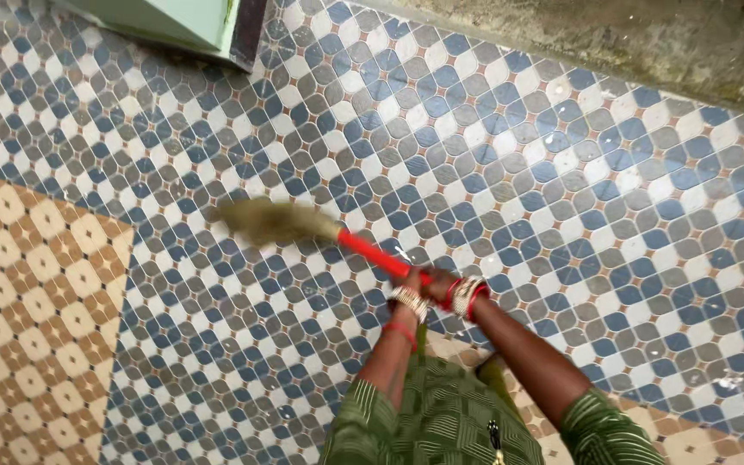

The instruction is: The person sweeps debris from a tiled indoor floor into a pile using a handheld broom.

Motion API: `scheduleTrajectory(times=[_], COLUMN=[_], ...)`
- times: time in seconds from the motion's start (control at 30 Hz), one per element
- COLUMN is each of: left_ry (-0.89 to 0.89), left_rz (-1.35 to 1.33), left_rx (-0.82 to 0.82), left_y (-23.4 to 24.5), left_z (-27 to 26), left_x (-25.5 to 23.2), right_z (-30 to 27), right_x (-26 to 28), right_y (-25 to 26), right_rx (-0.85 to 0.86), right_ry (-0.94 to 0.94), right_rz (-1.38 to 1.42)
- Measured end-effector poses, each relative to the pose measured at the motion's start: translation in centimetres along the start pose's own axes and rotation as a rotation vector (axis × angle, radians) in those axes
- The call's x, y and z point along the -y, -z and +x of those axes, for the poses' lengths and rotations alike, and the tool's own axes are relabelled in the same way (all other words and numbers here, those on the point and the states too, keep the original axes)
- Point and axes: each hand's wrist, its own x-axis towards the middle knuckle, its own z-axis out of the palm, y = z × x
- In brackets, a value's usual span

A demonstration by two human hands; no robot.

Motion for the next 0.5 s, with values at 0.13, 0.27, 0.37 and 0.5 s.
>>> scheduleTrajectory(times=[0.13, 0.27, 0.37, 0.5], left_ry=[-0.215, -0.367, -0.555, -0.581], left_rz=[0.263, 0.382, 0.161, 0.594], left_rx=[0.134, 0.228, 0.431, 0.243], left_y=[-7.2, -11.6, -8.2, 1.3], left_z=[8.3, 11.6, 8.3, -2.8], left_x=[-7.1, -13.2, -11.4, -3.1], right_z=[2.7, 4.4, 1.1, -7.4], right_x=[7.8, 11.7, 10.9, 4.5], right_y=[5.7, 5.4, 2.6, -3.9], right_rx=[-0.224, -0.485, -0.548, -0.451], right_ry=[-0.084, 0.102, 0.050, -0.115], right_rz=[-0.014, 0.162, 0.012, -0.048])
